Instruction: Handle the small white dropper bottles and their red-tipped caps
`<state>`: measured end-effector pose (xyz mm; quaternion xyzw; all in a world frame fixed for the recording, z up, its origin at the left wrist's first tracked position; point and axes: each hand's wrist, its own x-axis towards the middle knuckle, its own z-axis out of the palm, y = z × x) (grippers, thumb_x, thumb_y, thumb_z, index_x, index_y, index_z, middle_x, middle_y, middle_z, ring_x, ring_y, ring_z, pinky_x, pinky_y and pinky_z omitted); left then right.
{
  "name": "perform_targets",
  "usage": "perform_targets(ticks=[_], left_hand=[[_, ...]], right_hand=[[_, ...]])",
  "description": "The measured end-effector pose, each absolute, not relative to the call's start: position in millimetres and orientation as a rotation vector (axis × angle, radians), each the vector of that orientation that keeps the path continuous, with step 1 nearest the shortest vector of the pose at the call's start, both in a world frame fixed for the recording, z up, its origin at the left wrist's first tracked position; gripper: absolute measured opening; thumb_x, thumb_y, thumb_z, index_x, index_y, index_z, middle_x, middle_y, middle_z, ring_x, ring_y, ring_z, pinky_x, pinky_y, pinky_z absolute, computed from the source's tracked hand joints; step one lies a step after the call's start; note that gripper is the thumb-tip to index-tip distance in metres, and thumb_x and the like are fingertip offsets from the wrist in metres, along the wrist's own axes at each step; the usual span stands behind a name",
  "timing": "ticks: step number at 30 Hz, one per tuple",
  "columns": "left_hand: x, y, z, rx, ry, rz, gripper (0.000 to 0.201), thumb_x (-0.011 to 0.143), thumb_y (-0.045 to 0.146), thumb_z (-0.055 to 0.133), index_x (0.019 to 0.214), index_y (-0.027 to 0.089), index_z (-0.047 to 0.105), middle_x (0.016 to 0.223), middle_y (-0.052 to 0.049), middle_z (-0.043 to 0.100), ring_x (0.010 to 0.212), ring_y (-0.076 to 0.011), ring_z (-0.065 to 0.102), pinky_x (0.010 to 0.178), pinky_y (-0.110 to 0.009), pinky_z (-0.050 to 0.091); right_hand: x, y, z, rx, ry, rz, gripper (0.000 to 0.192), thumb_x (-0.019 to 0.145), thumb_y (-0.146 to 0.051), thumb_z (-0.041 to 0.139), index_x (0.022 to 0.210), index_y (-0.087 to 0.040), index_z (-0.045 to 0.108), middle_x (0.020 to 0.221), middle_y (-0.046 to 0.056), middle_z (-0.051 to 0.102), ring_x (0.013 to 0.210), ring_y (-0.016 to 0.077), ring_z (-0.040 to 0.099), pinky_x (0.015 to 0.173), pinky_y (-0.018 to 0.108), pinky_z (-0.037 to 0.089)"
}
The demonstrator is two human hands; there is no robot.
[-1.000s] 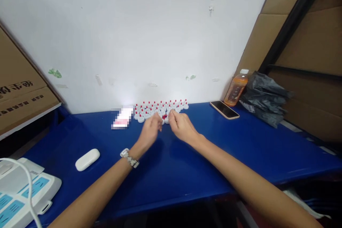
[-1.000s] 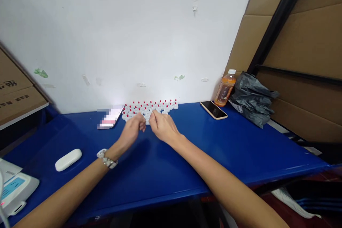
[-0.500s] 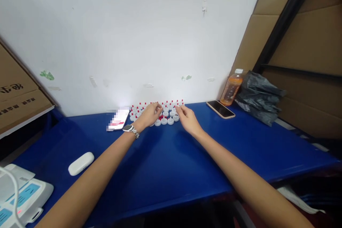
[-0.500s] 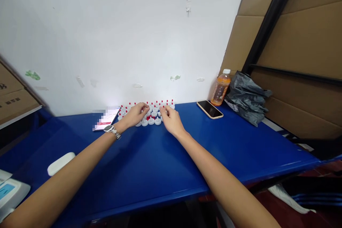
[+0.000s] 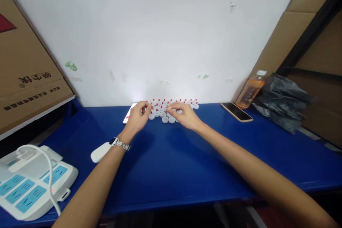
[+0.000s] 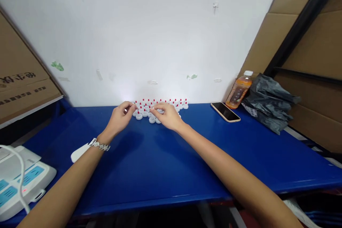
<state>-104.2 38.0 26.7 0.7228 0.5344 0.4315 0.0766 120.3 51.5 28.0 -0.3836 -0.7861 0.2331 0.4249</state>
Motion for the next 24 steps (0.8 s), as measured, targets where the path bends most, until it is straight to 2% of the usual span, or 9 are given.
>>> perform_targets(ticks=[2, 6, 8, 16, 24], left_hand=[[-107.3, 39.1, 25.6, 2.229, 1.591, 1.272, 0.030, 0.095, 0.041, 0.045, 0.082, 0.019, 0.062, 0.079, -0.002, 0.063, 0.071, -0.0161, 0.054, 0.069, -0.029, 0.042], [-115.0, 40.1, 22.7, 2.268, 1.611, 1.256, 0.029, 0.095, 0.039, 0.045, 0.081, 0.019, 0.061, 0.081, -0.003, 0.063, 0.072, -0.0164, 0.054, 0.071, -0.030, 0.042], [-119.4, 41.4, 21.6, 2.271, 1.649, 1.271, 0.029, 0.095, 0.038, 0.045, 0.081, 0.019, 0.061, 0.082, -0.003, 0.063, 0.075, -0.0171, 0.054, 0.070, -0.030, 0.042], [-126.6, 45.9, 19.7, 2.236, 1.729, 1.238, 0.027, 0.094, 0.039, 0.047, 0.083, 0.020, 0.063, 0.090, -0.004, 0.066, 0.078, -0.0178, 0.057, 0.071, -0.030, 0.042], [-135.3, 46.1, 21.4, 2.257, 1.739, 1.262, 0.028, 0.094, 0.039, 0.046, 0.083, 0.019, 0.063, 0.087, -0.004, 0.065, 0.079, -0.0181, 0.058, 0.072, -0.030, 0.042]], right_hand=[[102.9, 65.2, 32.3, -0.983, -2.036, 0.453, 0.028, 0.087, -0.043, 0.062, 0.085, -0.019, 0.076, 0.089, 0.007, 0.063, 0.089, 0.0195, 0.057, 0.078, 0.030, 0.043], [78.0, 87.4, 30.4, -1.021, -2.246, 0.539, 0.029, 0.089, -0.035, 0.056, 0.076, -0.016, 0.074, 0.064, 0.000, 0.058, 0.062, 0.0130, 0.050, 0.063, 0.026, 0.037], [72.2, 93.5, 25.2, -1.044, -2.318, 0.546, 0.027, 0.087, -0.032, 0.056, 0.074, -0.015, 0.073, 0.060, 0.000, 0.059, 0.058, 0.0121, 0.050, 0.060, 0.026, 0.034], [67.1, 98.4, 17.4, -1.079, -2.500, 0.357, 0.014, 0.082, -0.024, 0.059, 0.078, -0.021, 0.073, 0.071, -0.001, 0.072, 0.071, 0.0160, 0.063, 0.085, 0.033, 0.037], [60.7, 100.0, 32.5, -1.164, -2.545, 0.362, 0.017, 0.079, -0.021, 0.061, 0.087, -0.020, 0.076, 0.082, 0.001, 0.076, 0.080, 0.0171, 0.066, 0.082, 0.029, 0.039]])
